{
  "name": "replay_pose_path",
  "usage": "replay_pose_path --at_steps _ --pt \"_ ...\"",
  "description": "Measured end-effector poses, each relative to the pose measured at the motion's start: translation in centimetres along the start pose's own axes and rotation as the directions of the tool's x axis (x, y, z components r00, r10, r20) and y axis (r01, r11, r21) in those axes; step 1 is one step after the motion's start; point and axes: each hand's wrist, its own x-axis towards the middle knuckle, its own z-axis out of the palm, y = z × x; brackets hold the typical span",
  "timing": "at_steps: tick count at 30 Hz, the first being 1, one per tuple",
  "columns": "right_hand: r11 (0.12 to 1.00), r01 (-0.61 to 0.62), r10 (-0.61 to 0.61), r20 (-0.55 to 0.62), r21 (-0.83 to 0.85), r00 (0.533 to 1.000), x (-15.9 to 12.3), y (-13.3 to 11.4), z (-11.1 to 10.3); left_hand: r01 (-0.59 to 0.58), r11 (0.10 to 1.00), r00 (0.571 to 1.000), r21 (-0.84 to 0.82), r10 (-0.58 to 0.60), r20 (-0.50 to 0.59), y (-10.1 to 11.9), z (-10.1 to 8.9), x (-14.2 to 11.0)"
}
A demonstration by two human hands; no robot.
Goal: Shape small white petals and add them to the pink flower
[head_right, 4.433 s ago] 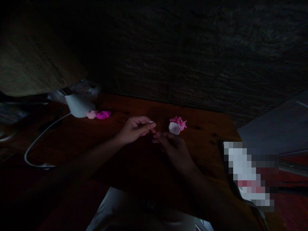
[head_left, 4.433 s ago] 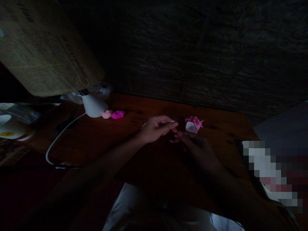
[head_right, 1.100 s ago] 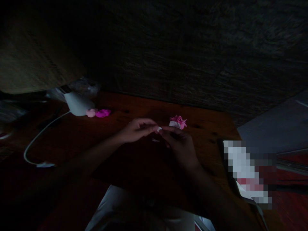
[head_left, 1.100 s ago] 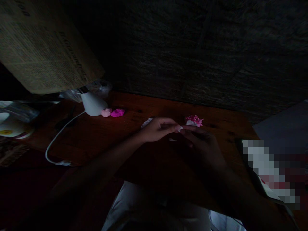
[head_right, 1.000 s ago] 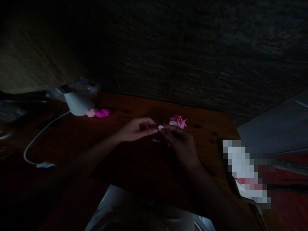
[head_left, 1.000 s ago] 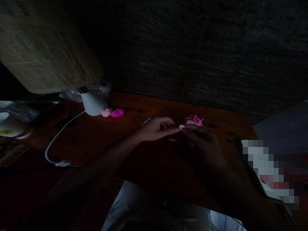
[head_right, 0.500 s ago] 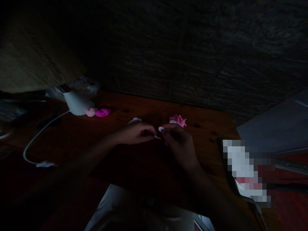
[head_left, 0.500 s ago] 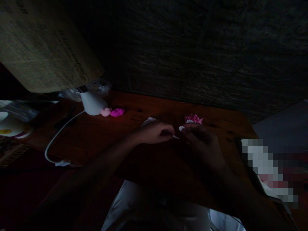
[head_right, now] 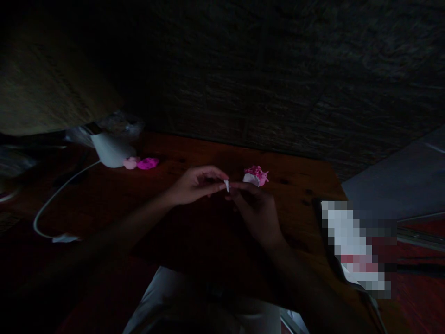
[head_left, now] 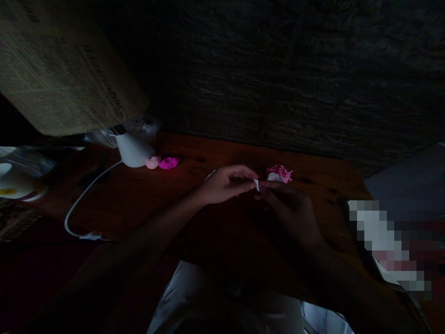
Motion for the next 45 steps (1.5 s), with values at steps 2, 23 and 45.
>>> replay_pose_path --at_steps 2,23,45 --pt "1.0 0.005 -0.005 0.005 -0.002 1.0 -0.1 -0.1 0.0 0.039 0.999 0.999 -0.024 -0.039 -0.012 0.1 0.1 0.0" --pt "0.993 0.118 -0.121 -0.145 -0.025 0.982 -0.1 -0.6 -0.1 0.029 0.974 0.996 -0.226 -0.046 -0.072 -0.1 0.7 0.0" --pt "0.987 0.143 -0.155 -0.188 -0.08 0.97 -0.1 -1.0 0.1 0.008 0.996 0.991 -0.091 -0.02 -0.134 -0.2 1.3 -0.2"
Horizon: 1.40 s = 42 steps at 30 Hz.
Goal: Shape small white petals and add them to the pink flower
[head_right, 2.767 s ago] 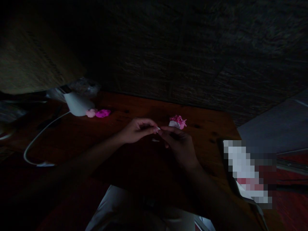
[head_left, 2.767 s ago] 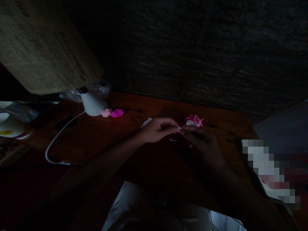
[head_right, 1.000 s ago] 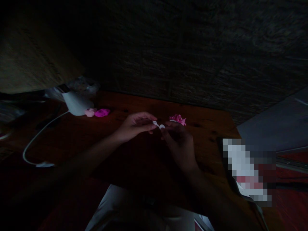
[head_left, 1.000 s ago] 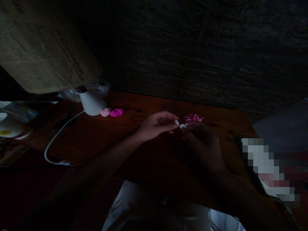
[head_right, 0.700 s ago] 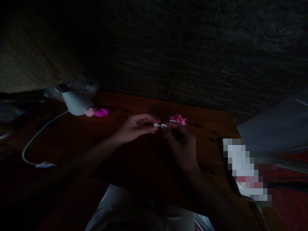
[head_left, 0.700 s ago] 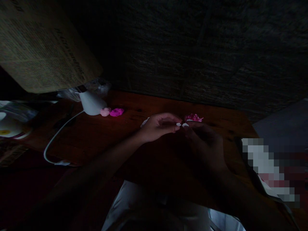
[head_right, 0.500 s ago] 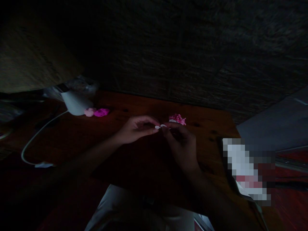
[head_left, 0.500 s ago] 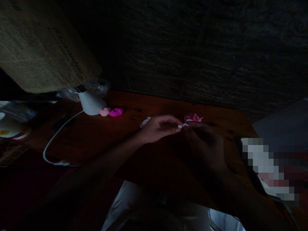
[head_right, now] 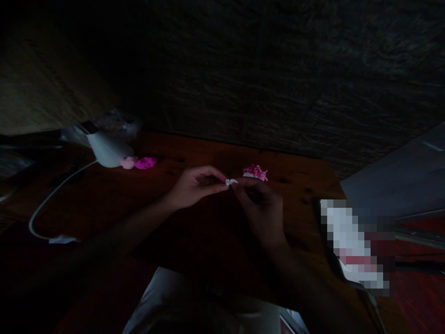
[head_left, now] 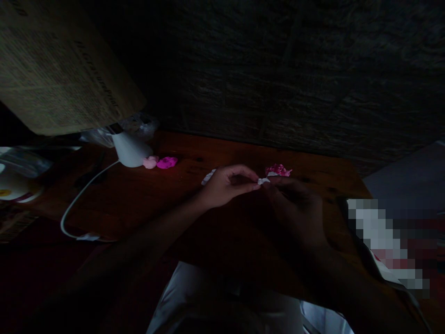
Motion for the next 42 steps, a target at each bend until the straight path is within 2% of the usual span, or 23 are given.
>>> replay_pose_path --at_steps 5,11,20,30,35,42 --pt "0.999 -0.024 0.025 -0.016 0.026 1.0 0.06 0.29 -0.06 -0.004 1.0 1.0 -0.014 0.005 0.018 0.12 0.05 -0.07" --pt "0.999 -0.022 0.02 0.039 0.049 0.999 0.0 0.26 -0.12 -0.013 1.0 1.0 0.012 0.012 0.02 -0.24 0.07 -0.06" --pt "0.997 -0.037 0.031 0.082 0.07 0.996 0.03 0.5 -0.35 -0.037 0.998 0.999 -0.046 0.038 0.008 -0.55 0.04 0.21" --pt "0.992 -0.094 0.086 0.095 0.088 0.992 -0.03 0.13 -0.21 0.006 1.0 1.0 -0.022 -0.006 0.009 -0.31 -0.01 -0.07" --pt "0.993 -0.081 0.073 0.098 0.081 0.992 0.06 0.28 -0.19 -0.002 1.0 1.0 -0.018 0.003 0.019 -0.49 -0.13 0.06" --pt "0.996 -0.02 0.014 0.064 0.086 0.998 0.08 0.45 -0.15 -0.086 0.996 0.996 -0.022 0.085 -0.016 -0.56 -0.04 0.17"
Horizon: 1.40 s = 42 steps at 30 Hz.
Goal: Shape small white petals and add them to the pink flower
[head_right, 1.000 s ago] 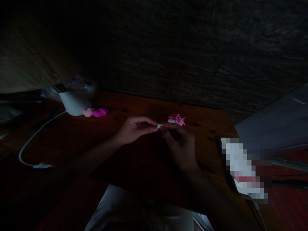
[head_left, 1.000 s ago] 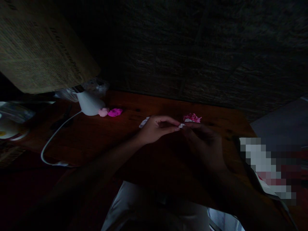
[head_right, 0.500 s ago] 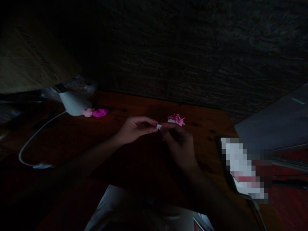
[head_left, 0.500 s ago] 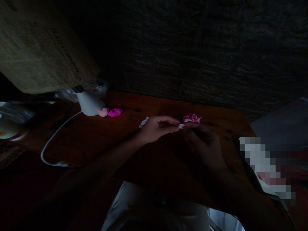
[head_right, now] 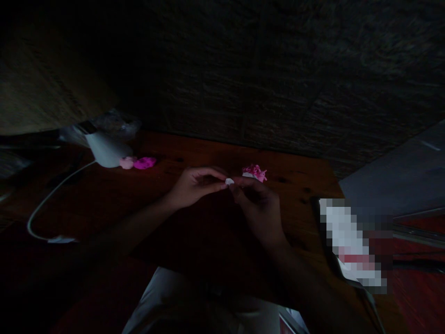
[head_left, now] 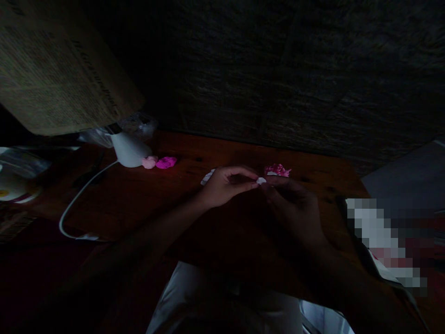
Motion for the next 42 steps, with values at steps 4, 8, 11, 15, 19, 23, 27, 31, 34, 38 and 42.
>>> replay_pose_path --at_steps 4,8,11,15,19,23,27,31,34,38,42 --pt "0.999 -0.015 0.015 -0.016 0.03 1.0 -0.01 0.04 0.06 0.033 0.999 0.999 -0.008 -0.034 -0.032 -0.15 0.16 -0.1" --pt "1.0 -0.012 0.013 -0.04 0.025 0.999 0.1 -0.04 0.17 0.026 1.0 0.998 -0.01 -0.027 -0.048 -0.09 0.35 -0.23" --pt "1.0 0.005 -0.004 -0.042 0.03 0.999 0.14 -0.03 0.23 0.003 1.0 0.998 0.017 -0.001 -0.066 0.02 0.5 -0.31" --pt "1.0 0.002 -0.001 -0.046 0.026 0.999 0.06 0.02 0.29 -0.038 0.997 0.995 0.061 0.043 -0.089 0.05 0.64 -0.37" --pt "0.999 -0.022 0.024 -0.037 0.044 0.999 -0.05 0.04 0.17 -0.061 0.994 0.992 0.086 0.07 -0.105 0.0 0.67 -0.43" --pt "0.999 -0.034 0.034 0.0 0.022 0.999 -0.04 0.2 -0.11 -0.051 0.995 0.991 0.081 0.06 -0.115 -0.09 0.67 -0.43" --pt "0.999 -0.033 0.032 0.02 0.028 0.999 0.07 0.39 -0.17 -0.032 0.997 0.993 0.066 0.039 -0.11 -0.18 0.68 -0.39" --pt "0.999 -0.034 0.034 0.01 0.02 0.999 0.17 0.44 -0.12 -0.02 0.999 0.996 0.028 0.022 -0.087 -0.14 0.68 -0.36" --pt "0.999 -0.046 0.046 0.005 0.025 0.999 0.2 0.45 -0.14 -0.021 1.0 0.997 0.021 0.023 -0.076 -0.05 0.68 -0.35" --pt "0.999 -0.031 0.031 0.02 0.019 0.999 0.18 0.61 -0.18 -0.008 0.999 0.997 0.041 0.011 -0.076 0.08 0.71 -0.36" --pt "1.0 -0.006 0.006 0.01 -0.003 1.0 0.21 0.64 -0.06 -0.01 0.999 0.998 0.031 0.012 -0.061 0.18 0.71 -0.33"
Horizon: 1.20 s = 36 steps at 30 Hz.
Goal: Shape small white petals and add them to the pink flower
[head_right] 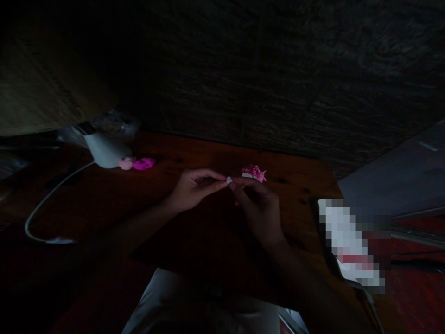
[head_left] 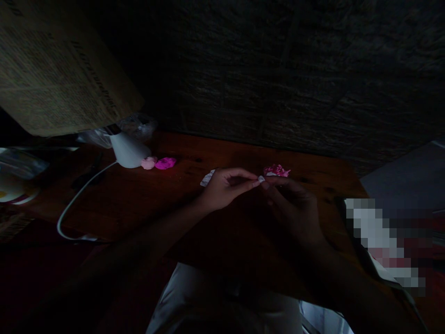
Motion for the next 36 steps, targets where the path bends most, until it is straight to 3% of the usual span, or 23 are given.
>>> replay_pose_path --at_steps 12,20,25,32,36 --pt "0.996 -0.004 0.003 -0.012 -0.089 1.0 -0.3 -0.3 0.1 -0.001 1.0 0.999 -0.005 0.001 -0.037 0.0 0.2 -0.1" --pt "0.952 0.232 -0.224 0.064 -0.198 0.972 -0.9 -0.2 0.1 -0.05 0.998 0.992 0.046 0.055 -0.11 0.0 0.3 -0.2" --pt "0.921 0.307 -0.292 0.096 -0.24 0.952 -1.2 0.1 0.2 -0.049 0.996 0.99 0.079 0.059 -0.129 0.0 0.3 -0.3" --pt "0.977 0.161 -0.163 0.0 -0.142 0.987 -0.8 0.2 0.2 -0.05 0.999 0.998 0.022 0.051 -0.04 0.0 0.2 -0.3" --pt "0.971 0.182 -0.185 -0.007 -0.156 0.983 -0.7 0.0 0.1 -0.011 1.0 1.0 -0.028 0.01 -0.021 -0.2 0.2 -0.1"
